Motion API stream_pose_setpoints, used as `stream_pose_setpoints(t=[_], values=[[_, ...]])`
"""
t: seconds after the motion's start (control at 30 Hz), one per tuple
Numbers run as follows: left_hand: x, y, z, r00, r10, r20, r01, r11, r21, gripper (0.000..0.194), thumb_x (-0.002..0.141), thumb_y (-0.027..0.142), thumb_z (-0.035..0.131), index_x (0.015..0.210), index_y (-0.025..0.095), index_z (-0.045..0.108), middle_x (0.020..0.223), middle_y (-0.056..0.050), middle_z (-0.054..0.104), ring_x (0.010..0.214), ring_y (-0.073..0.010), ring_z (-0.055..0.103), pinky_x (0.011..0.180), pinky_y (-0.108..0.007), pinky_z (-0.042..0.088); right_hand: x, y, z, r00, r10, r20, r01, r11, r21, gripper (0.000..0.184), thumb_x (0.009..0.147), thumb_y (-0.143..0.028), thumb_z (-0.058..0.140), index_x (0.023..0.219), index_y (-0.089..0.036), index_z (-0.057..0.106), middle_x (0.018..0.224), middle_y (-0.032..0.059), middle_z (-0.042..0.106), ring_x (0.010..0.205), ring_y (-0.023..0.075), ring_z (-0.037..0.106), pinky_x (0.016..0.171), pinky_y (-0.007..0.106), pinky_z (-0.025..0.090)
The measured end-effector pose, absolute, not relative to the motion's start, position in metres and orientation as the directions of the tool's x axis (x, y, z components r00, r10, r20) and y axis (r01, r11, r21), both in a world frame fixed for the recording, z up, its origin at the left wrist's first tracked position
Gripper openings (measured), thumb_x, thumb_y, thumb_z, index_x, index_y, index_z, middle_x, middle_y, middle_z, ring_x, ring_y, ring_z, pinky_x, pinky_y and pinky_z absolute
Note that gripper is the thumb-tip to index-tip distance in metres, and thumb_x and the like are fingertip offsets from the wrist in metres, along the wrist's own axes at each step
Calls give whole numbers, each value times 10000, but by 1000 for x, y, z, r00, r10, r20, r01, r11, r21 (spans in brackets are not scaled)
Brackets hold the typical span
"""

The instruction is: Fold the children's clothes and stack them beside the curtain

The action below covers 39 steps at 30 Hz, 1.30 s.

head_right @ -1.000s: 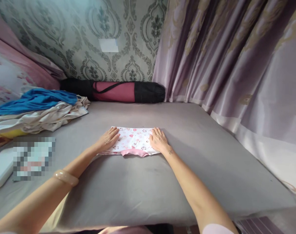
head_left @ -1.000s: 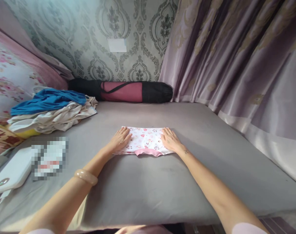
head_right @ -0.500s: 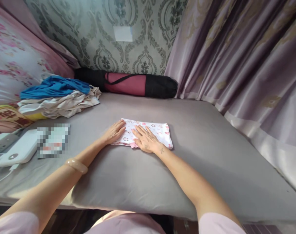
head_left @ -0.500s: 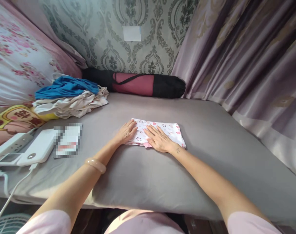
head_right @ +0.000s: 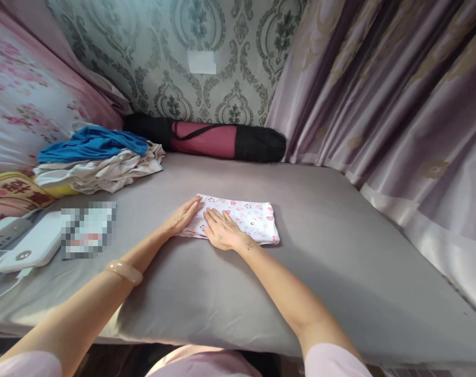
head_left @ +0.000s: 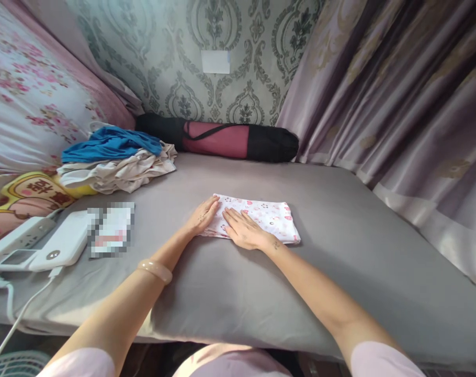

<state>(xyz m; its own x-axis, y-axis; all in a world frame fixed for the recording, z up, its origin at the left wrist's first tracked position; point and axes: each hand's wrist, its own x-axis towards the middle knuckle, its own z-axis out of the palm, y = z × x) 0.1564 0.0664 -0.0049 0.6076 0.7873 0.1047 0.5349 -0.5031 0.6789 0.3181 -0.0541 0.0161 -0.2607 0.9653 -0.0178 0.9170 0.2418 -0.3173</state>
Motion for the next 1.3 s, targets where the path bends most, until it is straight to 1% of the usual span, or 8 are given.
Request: stream_pose_setpoints(t=[0.13, 0.3, 0.5, 0.73, 0.83, 0.93, 1.1, 1.3], values=[[164, 68, -2, 633, 773, 56, 629, -554, 545, 557, 957, 418, 234, 1355, 131, 498, 1484, -114, 435, 1398, -227, 356, 1160, -383, 254, 331, -51, 16, -50, 996, 71, 959, 67, -274, 613, 984, -350, 208, 1502, -24, 245, 1585, 153, 176, 1473, 242, 111, 1197, 448, 46], [196, 50, 2, 697, 702, 146, 658, -707, 258, 502, 975, 351, 239, 1370, 138, 465, 1467, -146, 451, 1401, -273, 341, 1162, -501, 204, 355, -54, 23, -30, 998, -63, 944, 8, -330, 612, 989, -370, 171, 1498, -45, 270, 1577, 143, 216, 1466, 232, 154, 1188, 443, 128], [209, 37, -2, 756, 634, 165, 623, -774, 118, 490, 967, 398, 291, 1349, 153, 475, 1449, -159, 458, 1390, -311, 333, 1154, -532, 161, 402, -77, 20, 203, 973, 109, 965, -180, -192, 610, 988, -391, 222, 1485, -48, 306, 1573, 162, 222, 1468, 264, 137, 1186, 472, 63], [206, 44, -8, 738, 669, 88, 657, -742, 131, 532, 962, 449, 273, 1392, 175, 425, 1489, -146, 409, 1404, -313, 303, 1142, -531, 180, 414, -85, -1, 236, 971, 37, 951, -223, -216, 600, 985, -397, 254, 1480, -65, 329, 1552, 159, 291, 1448, 277, 210, 1184, 488, 72], [202, 51, -6, 752, 657, 43, 639, -744, 196, 551, 940, 458, 304, 1388, 164, 432, 1497, -148, 399, 1410, -298, 304, 1146, -494, 208, 422, -84, 10, 212, 977, 7, 911, -195, -363, 554, 981, -377, 299, 1454, -102, 388, 1543, 135, 324, 1443, 249, 235, 1188, 465, 112], [185, 62, 2, 702, 708, 75, 665, -690, 286, 598, 894, 490, 343, 1353, 127, 463, 1450, -176, 444, 1345, -286, 410, 1091, -402, 336, 443, -90, 26, 375, 926, 37, 769, -289, -571, 475, 977, -340, 323, 1395, -173, 477, 1467, 102, 460, 1354, 197, 415, 1115, 365, 331], [147, 83, 14, 448, 893, -28, 854, -419, 307, 637, 801, 623, 405, 1119, 112, 613, 1012, -188, 682, 969, -341, 638, 795, -407, 496, 476, -115, 34, 655, 746, -123, 529, -568, -630, 285, 907, -298, 459, 906, -168, 712, 861, 78, 740, 747, 171, 695, 667, 246, 520], [143, 98, 14, 381, 901, -206, 880, -285, 380, 518, 627, 718, 557, 759, 232, 680, 731, -69, 734, 783, -319, 677, 644, -347, 482, 464, -118, 28, 603, 761, -238, 528, -605, -597, 337, 813, -412, 590, 553, -197, 603, 434, 9, 548, 487, 151, 589, 475, 216, 384]])
